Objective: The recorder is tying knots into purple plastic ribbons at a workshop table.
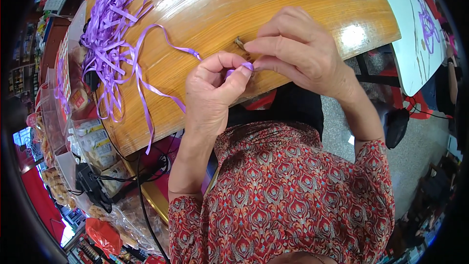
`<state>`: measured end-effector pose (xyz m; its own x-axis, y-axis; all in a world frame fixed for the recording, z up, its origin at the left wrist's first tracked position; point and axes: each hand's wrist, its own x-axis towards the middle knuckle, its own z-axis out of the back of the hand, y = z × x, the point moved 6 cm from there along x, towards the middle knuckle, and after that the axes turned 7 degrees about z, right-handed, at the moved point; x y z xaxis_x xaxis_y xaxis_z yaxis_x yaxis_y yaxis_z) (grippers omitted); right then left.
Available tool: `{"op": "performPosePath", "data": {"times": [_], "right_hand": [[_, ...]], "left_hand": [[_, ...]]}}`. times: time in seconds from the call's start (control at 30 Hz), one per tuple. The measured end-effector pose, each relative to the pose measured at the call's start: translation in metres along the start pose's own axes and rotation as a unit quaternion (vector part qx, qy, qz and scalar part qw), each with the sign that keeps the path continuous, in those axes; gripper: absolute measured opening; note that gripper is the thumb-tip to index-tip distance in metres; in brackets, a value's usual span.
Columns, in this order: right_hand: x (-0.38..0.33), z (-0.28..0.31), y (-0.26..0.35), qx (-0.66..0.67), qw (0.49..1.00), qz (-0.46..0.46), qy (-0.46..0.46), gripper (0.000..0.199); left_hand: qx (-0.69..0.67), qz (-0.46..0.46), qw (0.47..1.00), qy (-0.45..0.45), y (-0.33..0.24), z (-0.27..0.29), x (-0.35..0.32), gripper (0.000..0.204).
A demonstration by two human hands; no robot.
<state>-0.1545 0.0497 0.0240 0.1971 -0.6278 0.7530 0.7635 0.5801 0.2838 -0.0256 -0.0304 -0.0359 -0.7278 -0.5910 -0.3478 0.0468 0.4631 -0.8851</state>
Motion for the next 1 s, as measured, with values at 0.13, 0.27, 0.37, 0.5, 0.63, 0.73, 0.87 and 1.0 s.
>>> {"op": "performPosePath", "data": {"times": [0.13,0.27,0.37,0.5,0.63,0.73,0.87,1.0], "right_hand": [[-0.013,-0.008,0.005,0.078,0.989,-0.109,-0.068,0.020],[-0.018,-0.013,0.008,0.093,0.979,-0.147,-0.104,0.016],[-0.015,-0.013,0.010,0.081,0.978,-0.152,-0.117,0.013],[-0.014,-0.016,0.007,0.093,0.970,-0.194,-0.113,0.010],[-0.025,-0.027,0.000,0.233,0.904,-0.338,-0.116,0.005],[-0.037,-0.043,-0.002,0.385,0.791,-0.463,-0.110,0.005],[-0.036,-0.045,-0.002,0.417,0.766,-0.479,-0.102,0.005],[-0.031,-0.045,0.001,0.472,0.740,-0.465,-0.119,0.004]], "left_hand": [[0.015,-0.049,0.998,-0.038,0.000,-0.001,-0.004,0.006],[0.040,-0.096,0.994,-0.045,-0.004,-0.005,-0.007,0.006],[0.046,-0.120,0.991,-0.037,-0.006,-0.007,-0.007,0.007],[0.068,-0.139,0.987,-0.031,-0.008,-0.008,-0.011,0.008],[0.110,-0.194,0.974,-0.034,-0.005,-0.002,-0.010,0.008],[0.074,-0.216,0.973,-0.017,-0.005,-0.001,-0.010,0.009],[-0.023,-0.194,0.980,0.029,-0.001,-0.001,-0.006,0.010],[-0.120,-0.185,0.972,0.087,0.001,-0.004,-0.004,0.012]]}}
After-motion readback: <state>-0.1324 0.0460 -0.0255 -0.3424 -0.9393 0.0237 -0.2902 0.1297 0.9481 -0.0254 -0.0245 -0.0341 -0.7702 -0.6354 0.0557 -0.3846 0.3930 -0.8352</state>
